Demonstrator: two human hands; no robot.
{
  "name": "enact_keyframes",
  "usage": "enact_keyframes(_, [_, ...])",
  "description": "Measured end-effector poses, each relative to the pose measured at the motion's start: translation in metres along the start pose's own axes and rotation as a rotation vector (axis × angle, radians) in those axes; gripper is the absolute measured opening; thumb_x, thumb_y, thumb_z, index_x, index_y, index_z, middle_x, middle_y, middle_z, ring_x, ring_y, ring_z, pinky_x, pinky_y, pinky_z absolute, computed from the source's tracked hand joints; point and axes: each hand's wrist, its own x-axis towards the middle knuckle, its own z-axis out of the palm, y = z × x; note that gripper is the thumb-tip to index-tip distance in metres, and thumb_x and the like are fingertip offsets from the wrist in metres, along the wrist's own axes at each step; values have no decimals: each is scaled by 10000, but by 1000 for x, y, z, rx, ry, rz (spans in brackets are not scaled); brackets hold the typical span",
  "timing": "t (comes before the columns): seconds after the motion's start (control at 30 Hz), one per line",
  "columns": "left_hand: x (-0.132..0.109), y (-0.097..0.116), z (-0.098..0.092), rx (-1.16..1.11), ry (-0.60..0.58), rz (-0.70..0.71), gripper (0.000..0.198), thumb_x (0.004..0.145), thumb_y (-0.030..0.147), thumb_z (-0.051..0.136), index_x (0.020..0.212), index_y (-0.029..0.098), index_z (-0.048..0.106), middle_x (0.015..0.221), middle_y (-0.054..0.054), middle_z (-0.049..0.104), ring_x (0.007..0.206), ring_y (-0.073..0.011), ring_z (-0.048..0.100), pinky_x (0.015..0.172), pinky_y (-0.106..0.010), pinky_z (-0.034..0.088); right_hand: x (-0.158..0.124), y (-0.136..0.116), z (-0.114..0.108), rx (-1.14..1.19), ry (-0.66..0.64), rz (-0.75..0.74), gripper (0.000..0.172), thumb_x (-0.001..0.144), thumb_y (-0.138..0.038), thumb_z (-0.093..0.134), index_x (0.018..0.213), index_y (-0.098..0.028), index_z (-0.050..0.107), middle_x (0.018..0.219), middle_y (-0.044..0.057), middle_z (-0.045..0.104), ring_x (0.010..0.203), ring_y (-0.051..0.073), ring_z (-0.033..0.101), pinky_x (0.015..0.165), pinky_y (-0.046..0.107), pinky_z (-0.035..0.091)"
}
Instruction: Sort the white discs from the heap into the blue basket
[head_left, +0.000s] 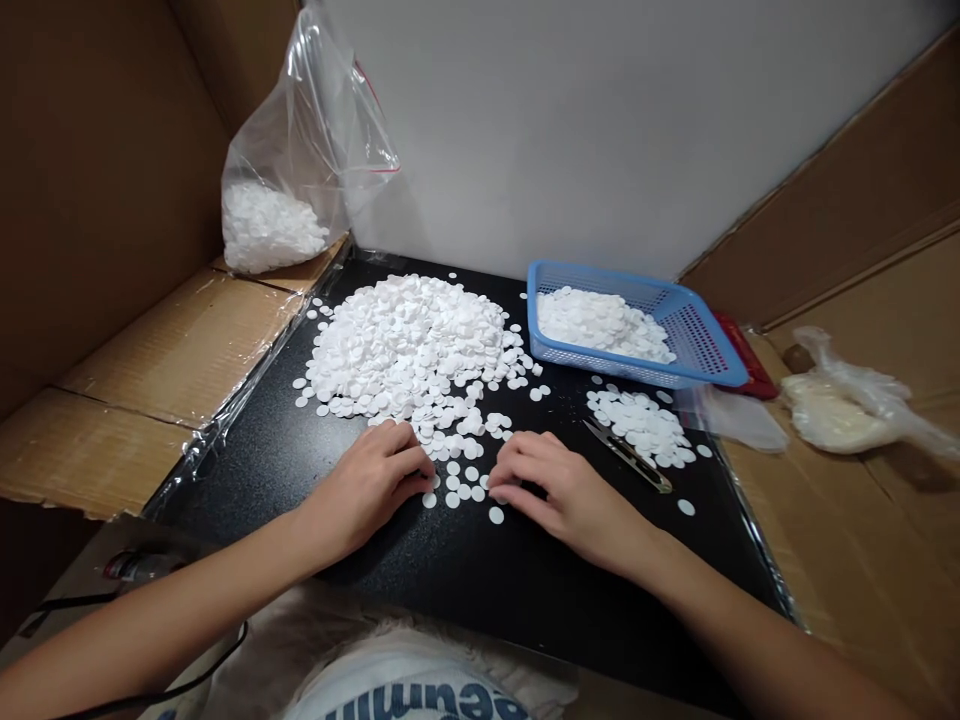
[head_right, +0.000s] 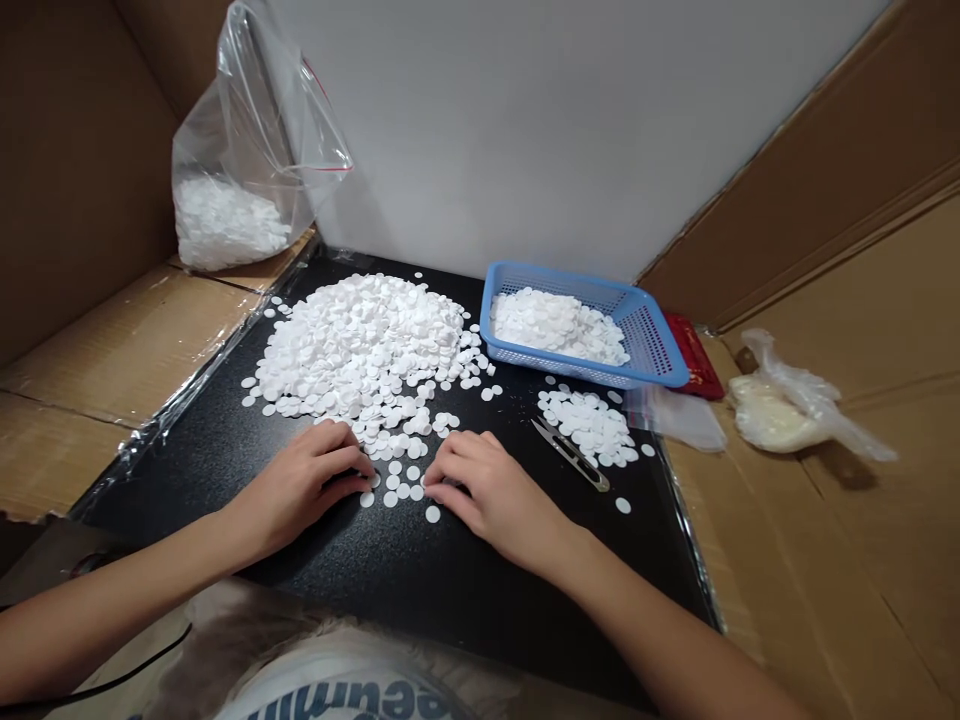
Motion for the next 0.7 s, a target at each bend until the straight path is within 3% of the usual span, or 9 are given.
enact_keyframes(0.13, [-7, 4, -2, -93, 45, -22, 131, 973, 164, 506, 928, 195, 625, 902, -31, 576, 849, -172, 567, 733, -284, 473, -1, 9, -6, 38, 124, 122, 163, 947, -123, 502, 909, -212, 633, 909, 51, 631, 847, 185, 624, 759, 320, 504])
enact_keyframes(0.23, [-11, 11, 0, -140, 84, 5, 145, 988, 156, 459, 1011, 199, 595, 1011, -53, 603, 917, -172, 593, 795, -295, 508, 0, 14, -5, 18, 140, 159, 162, 933, -131, 514, 925, -216, 652, 932, 60, 634, 864, 201, 631, 776, 342, 527])
enact_keyframes(0.37, [-15, 21, 11, -122, 30, 86, 185, 975, 180, 497, 1146, 204, 564, 1257, -108, 577, 1128, -226, 574, 953, -374, 513, 0, 14, 2, 54, 143, 151, 158, 925, -138, 525, 934, -216, 662, 930, 61, 633, 860, 201, 635, 775, 343, 537])
enact_keyframes(0.53, [-16, 26, 23, -28, -14, 109, 263, 937, 225, 582, 1200, 211, 564, 1313, -123, 567, 1253, -297, 505, 1028, -488, 486, 0, 6, 10, 152, 114, 138, 142, 928, -145, 532, 893, -220, 647, 873, 41, 652, 798, 181, 639, 708, 293, 523])
enact_keyframes(0.7, [-14, 31, 15, -127, -98, 165, 261, 954, 207, 544, 1214, 194, 555, 1261, -116, 584, 1210, -259, 525, 1008, -418, 498, 6, 4, 12, 95, 143, 153, 62, 915, -170, 584, 883, -204, 624, 805, 23, 616, 686, 155, 596, 603, 263, 479])
